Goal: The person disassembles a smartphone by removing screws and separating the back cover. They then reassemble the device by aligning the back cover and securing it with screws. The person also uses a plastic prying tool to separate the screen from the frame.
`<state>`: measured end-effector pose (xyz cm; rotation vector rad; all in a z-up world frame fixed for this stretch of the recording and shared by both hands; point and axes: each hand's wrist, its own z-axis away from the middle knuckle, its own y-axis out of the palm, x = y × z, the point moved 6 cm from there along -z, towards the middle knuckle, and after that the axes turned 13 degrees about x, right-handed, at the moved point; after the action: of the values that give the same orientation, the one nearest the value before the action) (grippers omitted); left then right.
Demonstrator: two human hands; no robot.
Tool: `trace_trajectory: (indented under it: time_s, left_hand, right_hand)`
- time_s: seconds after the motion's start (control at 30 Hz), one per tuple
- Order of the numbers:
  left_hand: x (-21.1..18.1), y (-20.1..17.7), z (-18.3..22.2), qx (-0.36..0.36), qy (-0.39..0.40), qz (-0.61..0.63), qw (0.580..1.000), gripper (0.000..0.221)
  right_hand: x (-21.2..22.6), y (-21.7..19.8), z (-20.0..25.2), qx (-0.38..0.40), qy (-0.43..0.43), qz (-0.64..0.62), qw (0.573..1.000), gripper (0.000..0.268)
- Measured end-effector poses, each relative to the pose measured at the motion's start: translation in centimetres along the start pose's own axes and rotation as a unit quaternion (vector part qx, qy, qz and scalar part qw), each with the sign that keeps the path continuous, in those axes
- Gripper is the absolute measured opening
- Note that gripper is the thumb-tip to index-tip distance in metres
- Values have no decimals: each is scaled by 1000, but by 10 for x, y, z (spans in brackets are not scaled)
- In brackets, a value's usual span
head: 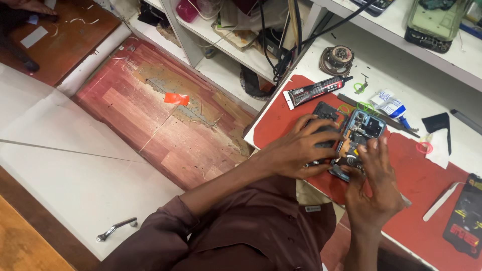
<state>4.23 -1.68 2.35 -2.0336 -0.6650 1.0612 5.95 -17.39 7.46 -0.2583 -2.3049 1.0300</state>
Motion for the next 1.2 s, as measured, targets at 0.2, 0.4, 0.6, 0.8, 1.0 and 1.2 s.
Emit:
trace_trajectory:
  time_s: [0.2, 0.4, 0.6, 0.8, 1.0, 1.2]
  left_hand:
    - [0, 5, 0, -6, 12, -21, 1000, 28]
    - [-5, 5, -3, -10, 27, -36, 999, 26]
    - [-8, 1, -4, -16, 15, -24, 999, 24]
    - [-6, 0, -4, -7, 17, -43, 999, 23]
    - [-9, -6, -7, -5, 4, -10, 1000, 32]
    - [-8, -6, -7, -2, 2, -8, 1000, 36]
  right_hand:
    - [-7, 1, -2, 14, 17, 8, 1000, 60]
    - [-16, 5, 2, -19, 13, -111, 994, 50]
    - [-29, 7, 14, -21, 62, -97, 993, 55]
    - [-34, 7, 13, -28, 63, -120, 990, 51]
    - [-40, 6, 17, -18, 53, -208, 976, 52]
    - [-41, 7, 19, -23, 55, -141, 988, 59]
